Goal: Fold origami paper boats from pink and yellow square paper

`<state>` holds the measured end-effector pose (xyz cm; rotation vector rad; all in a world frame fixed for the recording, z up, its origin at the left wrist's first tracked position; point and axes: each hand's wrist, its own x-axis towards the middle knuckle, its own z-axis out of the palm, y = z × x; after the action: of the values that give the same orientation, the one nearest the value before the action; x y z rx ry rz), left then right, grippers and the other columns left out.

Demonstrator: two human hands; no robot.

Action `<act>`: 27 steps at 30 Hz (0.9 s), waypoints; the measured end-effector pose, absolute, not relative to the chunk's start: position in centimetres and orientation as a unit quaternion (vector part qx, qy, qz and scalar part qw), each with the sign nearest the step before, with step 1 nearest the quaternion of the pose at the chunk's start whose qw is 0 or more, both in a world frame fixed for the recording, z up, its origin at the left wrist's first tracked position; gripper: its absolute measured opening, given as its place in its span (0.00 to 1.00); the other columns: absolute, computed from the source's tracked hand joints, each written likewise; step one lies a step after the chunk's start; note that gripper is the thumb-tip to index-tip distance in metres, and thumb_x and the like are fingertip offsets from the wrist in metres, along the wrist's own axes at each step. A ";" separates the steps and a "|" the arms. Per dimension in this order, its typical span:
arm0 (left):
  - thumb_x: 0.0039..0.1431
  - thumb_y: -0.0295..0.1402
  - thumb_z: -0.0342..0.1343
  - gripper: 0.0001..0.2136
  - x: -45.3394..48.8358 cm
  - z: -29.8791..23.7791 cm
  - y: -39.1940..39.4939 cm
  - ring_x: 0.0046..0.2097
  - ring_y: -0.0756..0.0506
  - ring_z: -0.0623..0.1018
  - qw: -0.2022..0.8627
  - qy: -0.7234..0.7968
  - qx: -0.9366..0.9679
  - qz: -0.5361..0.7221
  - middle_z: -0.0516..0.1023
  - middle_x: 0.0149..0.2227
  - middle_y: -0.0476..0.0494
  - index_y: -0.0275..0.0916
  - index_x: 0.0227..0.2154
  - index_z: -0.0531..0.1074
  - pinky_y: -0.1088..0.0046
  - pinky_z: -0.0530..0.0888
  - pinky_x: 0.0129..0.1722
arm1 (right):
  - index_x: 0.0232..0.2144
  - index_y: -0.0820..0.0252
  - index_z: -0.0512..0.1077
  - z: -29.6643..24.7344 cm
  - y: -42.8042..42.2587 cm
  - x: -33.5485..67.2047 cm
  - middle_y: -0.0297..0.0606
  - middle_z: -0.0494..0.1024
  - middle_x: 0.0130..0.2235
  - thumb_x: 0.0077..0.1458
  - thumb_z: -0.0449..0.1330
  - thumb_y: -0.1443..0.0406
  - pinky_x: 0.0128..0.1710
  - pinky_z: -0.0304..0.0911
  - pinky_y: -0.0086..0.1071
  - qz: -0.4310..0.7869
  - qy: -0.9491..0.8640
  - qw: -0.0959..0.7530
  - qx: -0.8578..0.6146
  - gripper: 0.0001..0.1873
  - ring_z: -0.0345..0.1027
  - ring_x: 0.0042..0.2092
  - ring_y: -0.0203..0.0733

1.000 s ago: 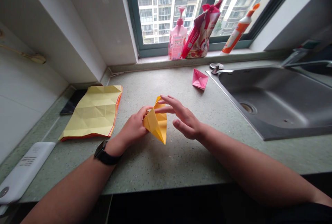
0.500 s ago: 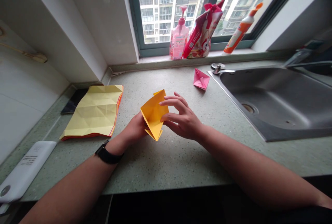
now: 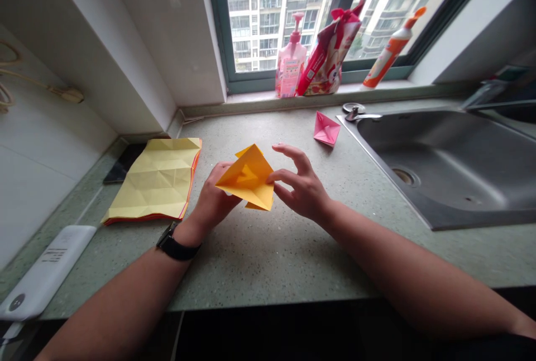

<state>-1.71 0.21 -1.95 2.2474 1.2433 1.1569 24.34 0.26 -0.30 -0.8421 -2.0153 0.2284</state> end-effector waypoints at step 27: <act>0.66 0.30 0.70 0.08 -2.5 -0.9 0.4 0.53 0.39 0.84 0.129 0.410 0.791 0.435 0.85 0.51 0.40 0.43 0.47 0.87 0.56 0.82 0.56 | 0.41 0.48 0.80 -0.8 1.2 24.5 0.34 0.83 0.39 0.68 0.65 0.70 0.49 0.75 0.45 0.056 -0.814 0.518 -0.256 0.08 0.77 0.42 0.44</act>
<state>-2.49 0.36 -0.85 2.3004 1.1907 1.2635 24.51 1.23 -0.79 -0.6135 -1.9545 0.1332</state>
